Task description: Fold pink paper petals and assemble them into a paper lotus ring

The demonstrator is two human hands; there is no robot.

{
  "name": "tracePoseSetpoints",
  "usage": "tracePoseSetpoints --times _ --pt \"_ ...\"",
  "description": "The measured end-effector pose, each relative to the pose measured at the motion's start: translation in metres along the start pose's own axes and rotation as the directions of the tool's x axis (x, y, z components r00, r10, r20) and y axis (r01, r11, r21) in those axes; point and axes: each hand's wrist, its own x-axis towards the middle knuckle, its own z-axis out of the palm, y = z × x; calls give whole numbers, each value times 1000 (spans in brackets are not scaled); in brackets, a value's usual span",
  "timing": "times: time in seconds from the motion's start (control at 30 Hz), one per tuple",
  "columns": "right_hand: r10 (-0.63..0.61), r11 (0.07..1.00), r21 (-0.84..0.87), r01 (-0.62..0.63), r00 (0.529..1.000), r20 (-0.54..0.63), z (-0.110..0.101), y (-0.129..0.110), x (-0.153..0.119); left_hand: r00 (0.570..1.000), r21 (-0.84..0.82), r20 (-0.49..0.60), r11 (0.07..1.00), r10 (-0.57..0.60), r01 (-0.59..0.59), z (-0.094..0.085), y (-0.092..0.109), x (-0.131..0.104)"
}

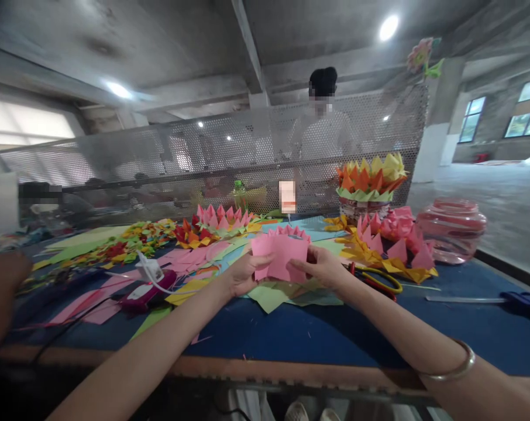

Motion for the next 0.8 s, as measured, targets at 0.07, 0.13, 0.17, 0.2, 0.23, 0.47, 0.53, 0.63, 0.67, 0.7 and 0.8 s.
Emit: tracePoseSetpoints --times 0.07,0.13,0.17,0.2,0.23,0.47,0.53,0.63,0.67,0.7,0.8 --pt "-18 1000 -25 17 1000 -14 -1 6 2 999 -1 -33 999 42 -43 -1 1 0" --pt "-22 1000 -8 22 999 -28 -3 9 4 995 1 -57 997 80 -80 -2 1 1" --pt "-23 1000 11 23 999 -35 -4 10 5 995 0 -69 997 78 -78 -2 1 2" --pt "-23 999 32 24 999 -47 -5 9 6 994 1 -79 997 79 -79 -3 1 2" --pt "-23 998 52 26 998 -61 -6 8 6 993 3 -87 997 76 -76 -4 1 3" --pt "-33 994 96 50 985 -170 -9 -7 3 970 69 -199 990 137 -126 -14 4 5" --pt "-40 993 101 57 986 -159 -9 -7 3 963 86 -224 987 152 -136 -17 4 6" --pt "-68 996 52 76 987 -146 -9 -3 5 961 84 -225 986 162 -146 -17 3 7" --pt "-89 996 15 93 984 -157 -9 -1 6 964 74 -211 986 161 -149 -16 3 6" --pt "-114 993 -26 111 978 -176 -9 1 7 968 61 -193 987 159 -150 -14 3 5" --pt "-163 984 -102 145 965 -203 -9 7 11 983 48 -123 990 139 -134 -9 3 3"
